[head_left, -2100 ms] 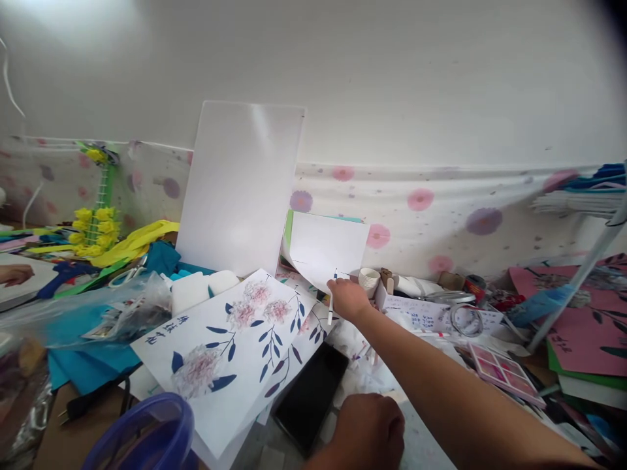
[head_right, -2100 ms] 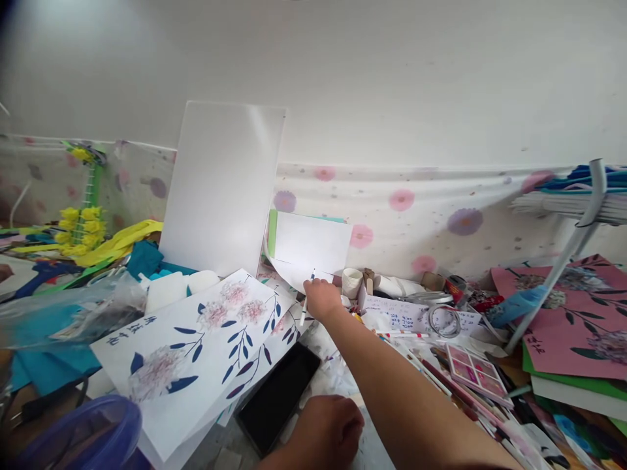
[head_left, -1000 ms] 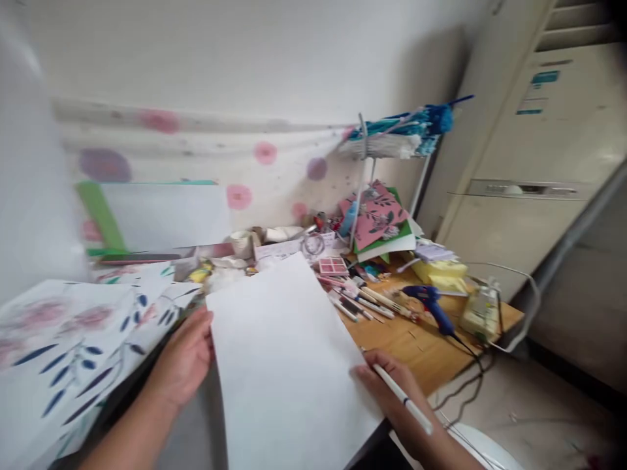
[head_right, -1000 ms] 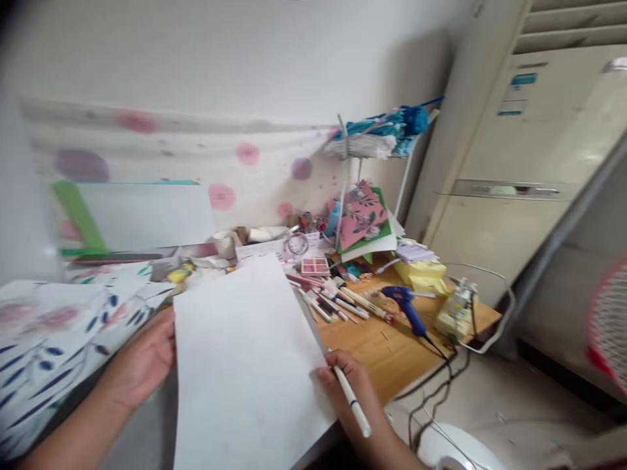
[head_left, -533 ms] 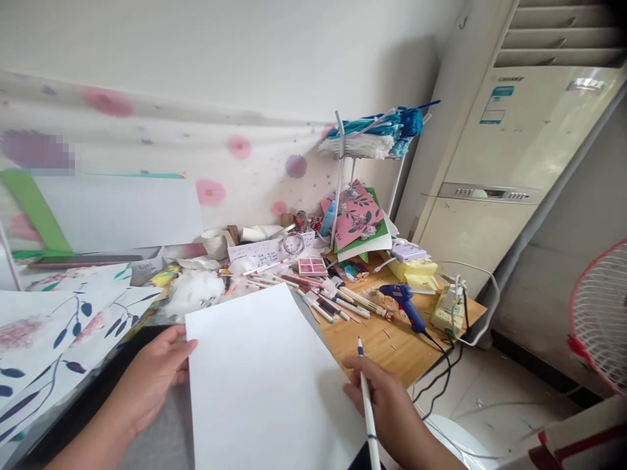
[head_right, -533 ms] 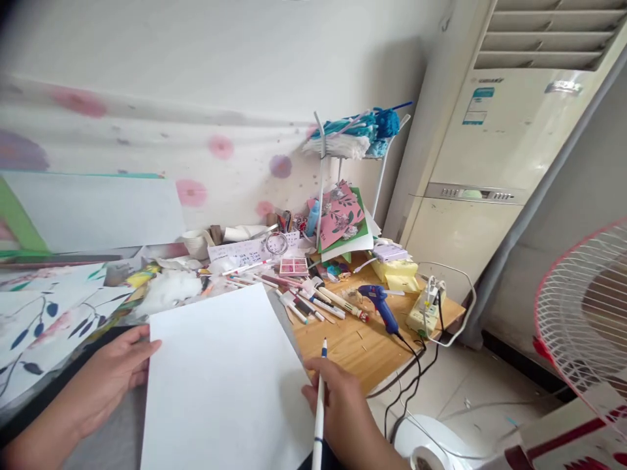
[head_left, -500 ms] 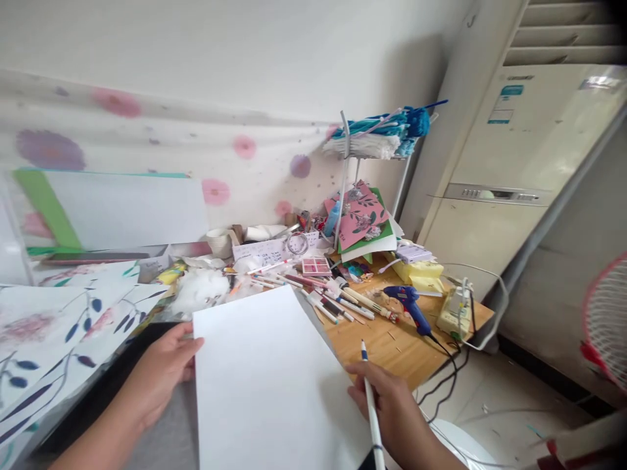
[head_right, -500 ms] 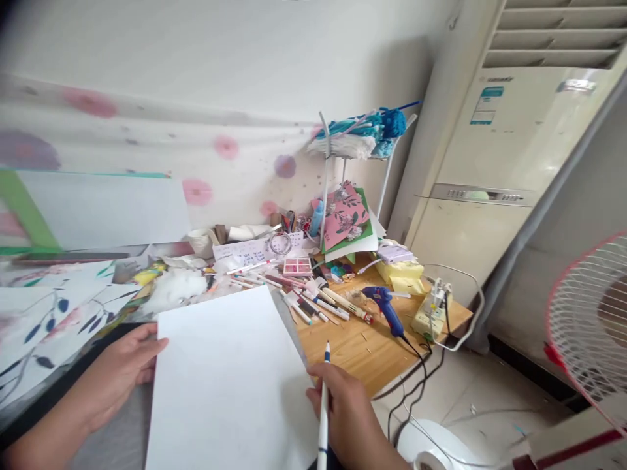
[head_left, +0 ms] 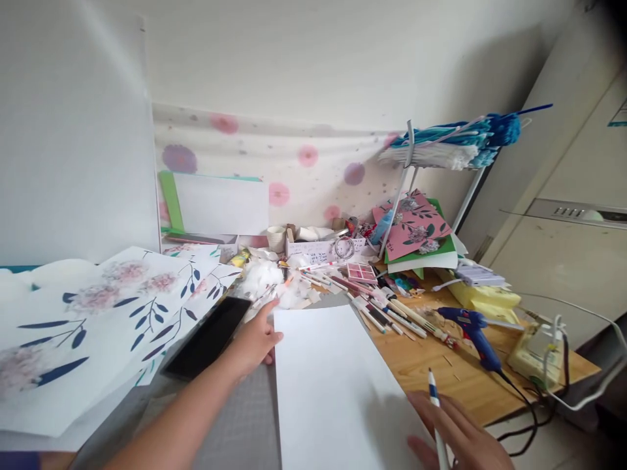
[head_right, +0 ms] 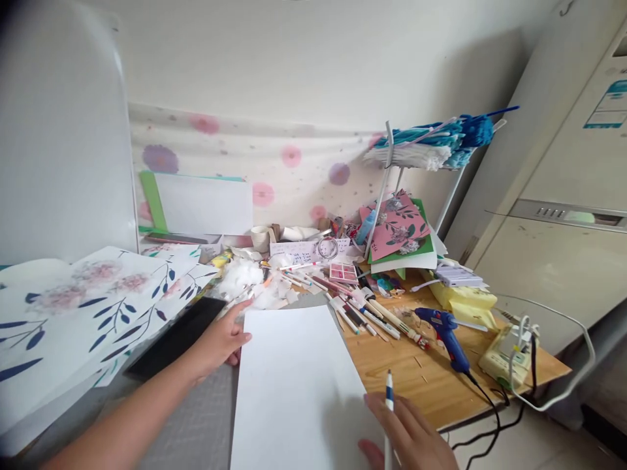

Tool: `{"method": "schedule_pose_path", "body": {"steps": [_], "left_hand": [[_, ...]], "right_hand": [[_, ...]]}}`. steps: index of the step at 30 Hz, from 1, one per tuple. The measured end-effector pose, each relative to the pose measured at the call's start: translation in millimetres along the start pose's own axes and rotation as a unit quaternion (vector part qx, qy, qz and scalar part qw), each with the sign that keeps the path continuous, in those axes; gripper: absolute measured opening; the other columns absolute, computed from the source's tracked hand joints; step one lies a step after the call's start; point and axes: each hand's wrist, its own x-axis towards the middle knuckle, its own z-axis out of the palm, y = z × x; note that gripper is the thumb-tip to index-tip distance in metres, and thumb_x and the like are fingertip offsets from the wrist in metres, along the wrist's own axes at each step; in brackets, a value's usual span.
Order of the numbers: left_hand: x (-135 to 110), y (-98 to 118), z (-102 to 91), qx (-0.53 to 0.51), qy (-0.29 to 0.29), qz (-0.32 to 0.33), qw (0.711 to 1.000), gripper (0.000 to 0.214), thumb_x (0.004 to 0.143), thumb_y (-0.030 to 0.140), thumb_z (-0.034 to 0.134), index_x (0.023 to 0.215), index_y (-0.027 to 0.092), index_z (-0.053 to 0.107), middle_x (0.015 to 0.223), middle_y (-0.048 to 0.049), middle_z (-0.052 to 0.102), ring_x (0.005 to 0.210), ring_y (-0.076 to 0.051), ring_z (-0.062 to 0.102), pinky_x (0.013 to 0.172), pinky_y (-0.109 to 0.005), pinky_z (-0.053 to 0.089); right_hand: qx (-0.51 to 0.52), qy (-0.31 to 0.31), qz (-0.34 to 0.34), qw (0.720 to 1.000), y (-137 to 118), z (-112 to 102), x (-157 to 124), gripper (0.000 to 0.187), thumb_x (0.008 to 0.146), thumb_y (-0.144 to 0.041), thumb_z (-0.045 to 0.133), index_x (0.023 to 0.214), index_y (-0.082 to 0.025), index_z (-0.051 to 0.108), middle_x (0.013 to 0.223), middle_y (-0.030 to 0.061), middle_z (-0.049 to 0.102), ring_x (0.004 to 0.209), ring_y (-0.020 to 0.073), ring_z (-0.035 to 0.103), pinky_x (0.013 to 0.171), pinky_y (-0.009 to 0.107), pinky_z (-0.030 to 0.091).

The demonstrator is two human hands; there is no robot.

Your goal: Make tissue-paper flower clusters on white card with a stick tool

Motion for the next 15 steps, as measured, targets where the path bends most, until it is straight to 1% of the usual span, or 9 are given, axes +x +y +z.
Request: {"method": "schedule_pose_path", "body": {"steps": [2, 4, 6, 7, 9, 11, 13, 15], "left_hand": [[0, -1, 2.4, 0.039, -0.011, 0.012, 0.999, 0.064, 0.075, 0.021, 0.056, 0.137, 0.017, 0.040, 0.055, 0.0061, 0.053, 0.044, -0.014, 0.054, 0.041, -0.020, 0.041], [0, -3, 1.5, 0.087, -0.010, 0.027, 0.996, 0.057, 0.077, 0.022, 0.053, 0.133, 0.017, 0.044, 0.055, 0.0057, 0.053, 0.043, -0.014, 0.054, 0.041, -0.021, 0.040], [1, -3, -2.5, 0.148, 0.006, 0.050, 0.988, 0.051, 0.079, 0.024, 0.053, 0.130, 0.019, 0.049, 0.055, 0.0052, 0.053, 0.045, -0.015, 0.055, 0.046, -0.022, 0.041], [1, -3, -4.8, 0.181, 0.019, 0.065, 0.981, 0.047, 0.080, 0.025, 0.054, 0.127, 0.020, 0.052, 0.055, 0.0043, 0.053, 0.050, -0.016, 0.057, 0.051, -0.024, 0.043], [-1, 0, -7.7, 0.243, 0.047, 0.105, 0.963, 0.039, 0.082, 0.026, 0.054, 0.119, 0.019, 0.059, 0.061, 0.0001, 0.057, 0.065, -0.021, 0.060, 0.067, -0.031, 0.046], [-5, 3, -5.8, 0.288, 0.053, 0.155, 0.943, 0.034, 0.085, 0.025, 0.050, 0.116, 0.016, 0.061, 0.079, -0.0072, 0.063, 0.085, -0.026, 0.060, 0.082, -0.039, 0.044], [-13, 8, 1.7, 0.315, 0.019, 0.212, 0.925, 0.035, 0.085, 0.025, 0.050, 0.117, 0.016, 0.061, 0.104, -0.0121, 0.063, 0.102, -0.027, 0.056, 0.094, -0.042, 0.039], [-22, 12, 12.4, 0.327, -0.047, 0.266, 0.905, 0.040, 0.080, 0.028, 0.060, 0.120, 0.022, 0.060, 0.122, -0.0091, 0.059, 0.116, -0.025, 0.049, 0.104, -0.039, 0.034]], "right_hand": [[0.004, -0.035, -0.069, 0.997, -13, 2, 3, 0.048, 0.081, -0.041, 0.062, 0.128, -0.038, 0.056, 0.124, 0.0047, 0.065, 0.114, 0.0298, 0.061, 0.092, 0.040, 0.052], [0.011, -0.072, -0.119, 0.990, -26, 6, 6, 0.051, 0.084, -0.039, 0.058, 0.134, -0.041, 0.047, 0.134, 0.0015, 0.056, 0.124, 0.0301, 0.052, 0.100, 0.046, 0.045], [0.011, -0.092, -0.159, 0.983, -35, 9, 9, 0.054, 0.086, -0.037, 0.057, 0.138, -0.040, 0.043, 0.137, 0.0017, 0.051, 0.127, 0.0287, 0.048, 0.103, 0.044, 0.042], [0.005, -0.093, -0.182, 0.979, -37, 9, 11, 0.054, 0.086, -0.037, 0.057, 0.138, -0.038, 0.043, 0.138, 0.0025, 0.050, 0.127, 0.0279, 0.048, 0.103, 0.042, 0.042], [-0.023, -0.068, -0.228, 0.971, -39, 9, 13, 0.051, 0.086, -0.038, 0.058, 0.136, -0.032, 0.048, 0.137, 0.0034, 0.051, 0.124, 0.0266, 0.052, 0.102, 0.037, 0.043], [-0.063, -0.025, -0.264, 0.962, -37, 11, 13, 0.046, 0.087, -0.041, 0.057, 0.130, -0.027, 0.054, 0.137, 0.0035, 0.052, 0.121, 0.0260, 0.055, 0.103, 0.035, 0.043], [-0.089, 0.010, -0.285, 0.954, -34, 15, 10, 0.044, 0.088, -0.045, 0.054, 0.128, -0.025, 0.057, 0.138, 0.0036, 0.052, 0.123, 0.0261, 0.054, 0.106, 0.037, 0.039], [-0.101, 0.029, -0.289, 0.951, -32, 20, 6, 0.043, 0.089, -0.045, 0.052, 0.128, -0.026, 0.056, 0.139, 0.0029, 0.050, 0.128, 0.0254, 0.048, 0.111, 0.040, 0.032]]}}
